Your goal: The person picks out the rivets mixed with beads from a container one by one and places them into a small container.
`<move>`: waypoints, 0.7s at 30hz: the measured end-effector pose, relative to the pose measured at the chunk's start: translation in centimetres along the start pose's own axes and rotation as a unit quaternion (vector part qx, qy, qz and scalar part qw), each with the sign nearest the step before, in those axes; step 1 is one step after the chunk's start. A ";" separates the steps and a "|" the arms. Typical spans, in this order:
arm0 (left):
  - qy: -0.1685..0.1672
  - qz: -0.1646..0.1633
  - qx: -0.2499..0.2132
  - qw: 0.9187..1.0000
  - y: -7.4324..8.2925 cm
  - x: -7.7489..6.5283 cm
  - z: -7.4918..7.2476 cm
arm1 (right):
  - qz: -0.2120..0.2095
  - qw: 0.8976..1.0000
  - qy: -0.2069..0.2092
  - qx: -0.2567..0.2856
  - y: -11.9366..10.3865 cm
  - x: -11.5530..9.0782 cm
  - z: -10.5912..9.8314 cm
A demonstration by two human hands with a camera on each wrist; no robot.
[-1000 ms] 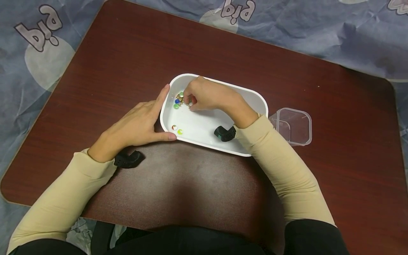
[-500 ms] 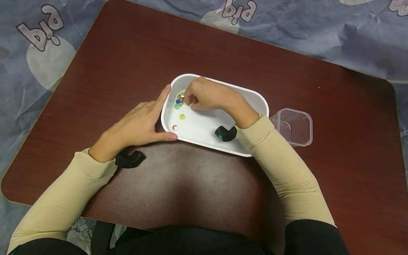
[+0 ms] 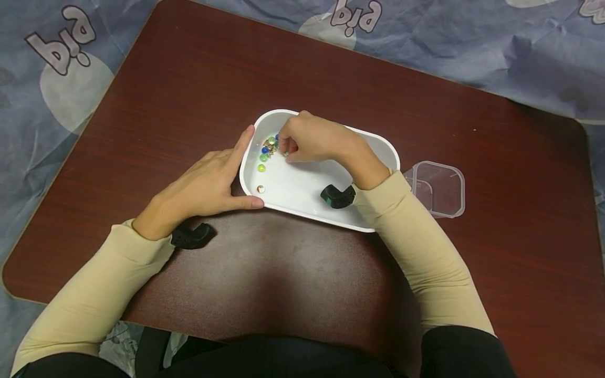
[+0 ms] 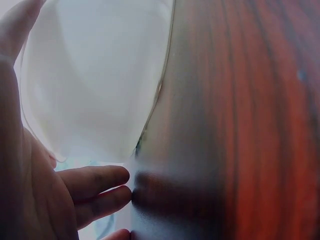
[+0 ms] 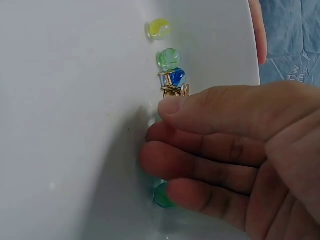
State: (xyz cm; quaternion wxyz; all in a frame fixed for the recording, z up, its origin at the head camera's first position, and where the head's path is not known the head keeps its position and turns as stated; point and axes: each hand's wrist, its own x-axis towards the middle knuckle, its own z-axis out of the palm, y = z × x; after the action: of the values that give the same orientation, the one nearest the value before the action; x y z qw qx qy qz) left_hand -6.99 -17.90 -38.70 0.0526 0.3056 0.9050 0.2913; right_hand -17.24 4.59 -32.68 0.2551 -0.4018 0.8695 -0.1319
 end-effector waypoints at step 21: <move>-0.011 -0.008 0.010 1.000 0.0 0.0 0.0 | -0.007 1.000 0.017 0.025 0.1 -0.4 -0.4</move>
State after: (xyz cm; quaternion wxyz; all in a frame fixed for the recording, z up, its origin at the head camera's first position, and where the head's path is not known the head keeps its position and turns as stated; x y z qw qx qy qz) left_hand -7.05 -17.90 -38.70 0.0622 0.3020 0.9096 0.2784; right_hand -17.28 5.02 -32.27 0.2493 -0.3993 0.8672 -0.1624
